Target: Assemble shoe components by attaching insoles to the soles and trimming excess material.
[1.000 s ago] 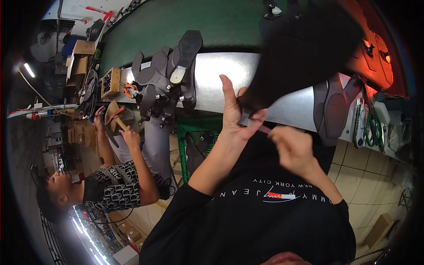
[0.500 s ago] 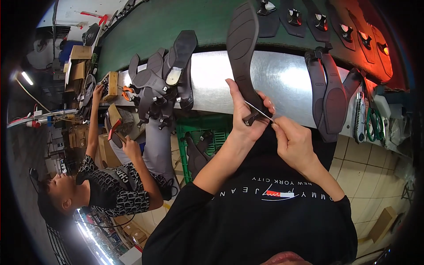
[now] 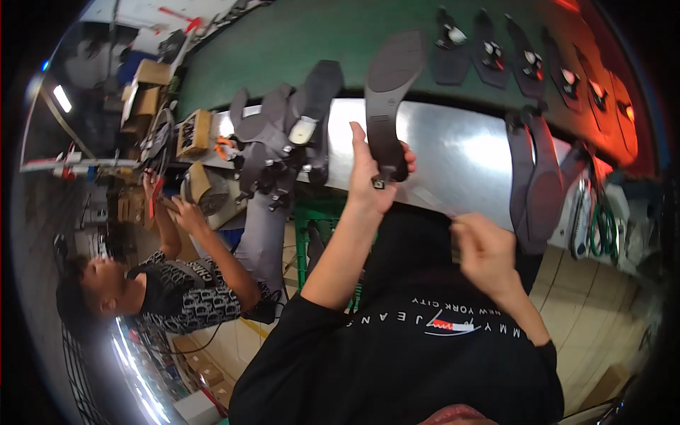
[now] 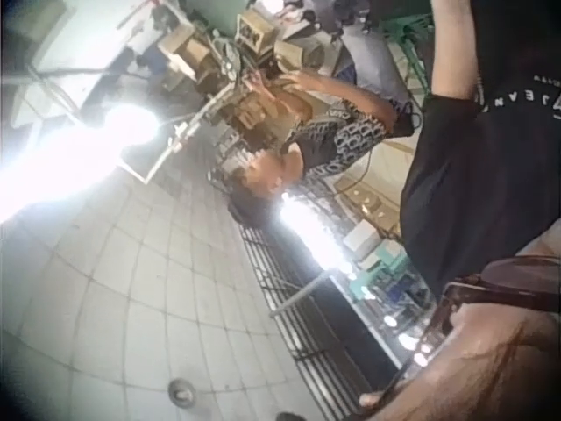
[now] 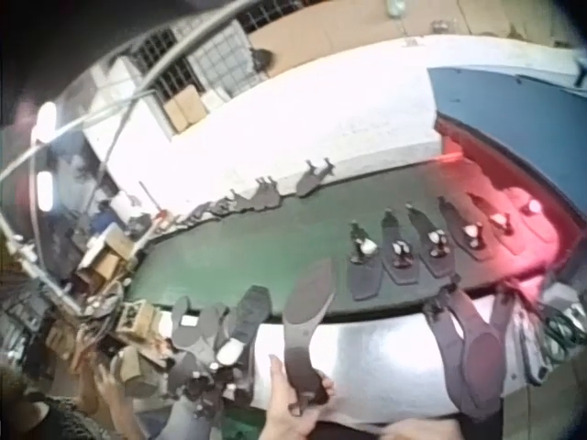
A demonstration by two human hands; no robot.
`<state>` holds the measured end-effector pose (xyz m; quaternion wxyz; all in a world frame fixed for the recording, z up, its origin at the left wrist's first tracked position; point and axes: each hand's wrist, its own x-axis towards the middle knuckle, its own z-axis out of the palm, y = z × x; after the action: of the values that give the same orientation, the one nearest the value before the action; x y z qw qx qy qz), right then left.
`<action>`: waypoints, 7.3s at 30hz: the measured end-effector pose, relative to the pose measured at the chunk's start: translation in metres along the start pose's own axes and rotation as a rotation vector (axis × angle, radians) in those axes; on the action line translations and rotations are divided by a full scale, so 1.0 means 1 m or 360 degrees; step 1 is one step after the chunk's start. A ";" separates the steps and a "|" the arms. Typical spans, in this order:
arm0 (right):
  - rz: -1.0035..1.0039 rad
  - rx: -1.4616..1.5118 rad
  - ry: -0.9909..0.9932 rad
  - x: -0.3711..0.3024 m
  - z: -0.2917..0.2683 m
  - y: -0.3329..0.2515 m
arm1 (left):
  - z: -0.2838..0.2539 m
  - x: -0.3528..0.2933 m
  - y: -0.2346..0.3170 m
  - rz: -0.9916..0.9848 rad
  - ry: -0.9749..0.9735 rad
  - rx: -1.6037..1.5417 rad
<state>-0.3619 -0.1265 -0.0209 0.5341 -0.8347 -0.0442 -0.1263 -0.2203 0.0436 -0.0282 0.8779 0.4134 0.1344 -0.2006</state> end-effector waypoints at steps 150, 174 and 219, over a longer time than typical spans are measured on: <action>-0.0305 -0.0359 0.0182 -0.009 -0.054 -0.010 | 0.003 -0.043 -0.044 0.0409 -0.1072 0.0742; 0.0019 -0.0030 -0.0005 -0.006 -0.045 0.008 | 0.020 -0.067 -0.043 -0.0177 -0.0692 0.0800; -0.0045 -0.0060 0.0157 -0.023 -0.041 0.015 | 0.033 -0.058 -0.027 -0.0620 -0.0703 0.1264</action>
<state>-0.3874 -0.1686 -0.0240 0.5181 -0.8366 -0.0272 -0.1757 -0.2817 0.0164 -0.0024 0.6062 0.6308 -0.0670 -0.4796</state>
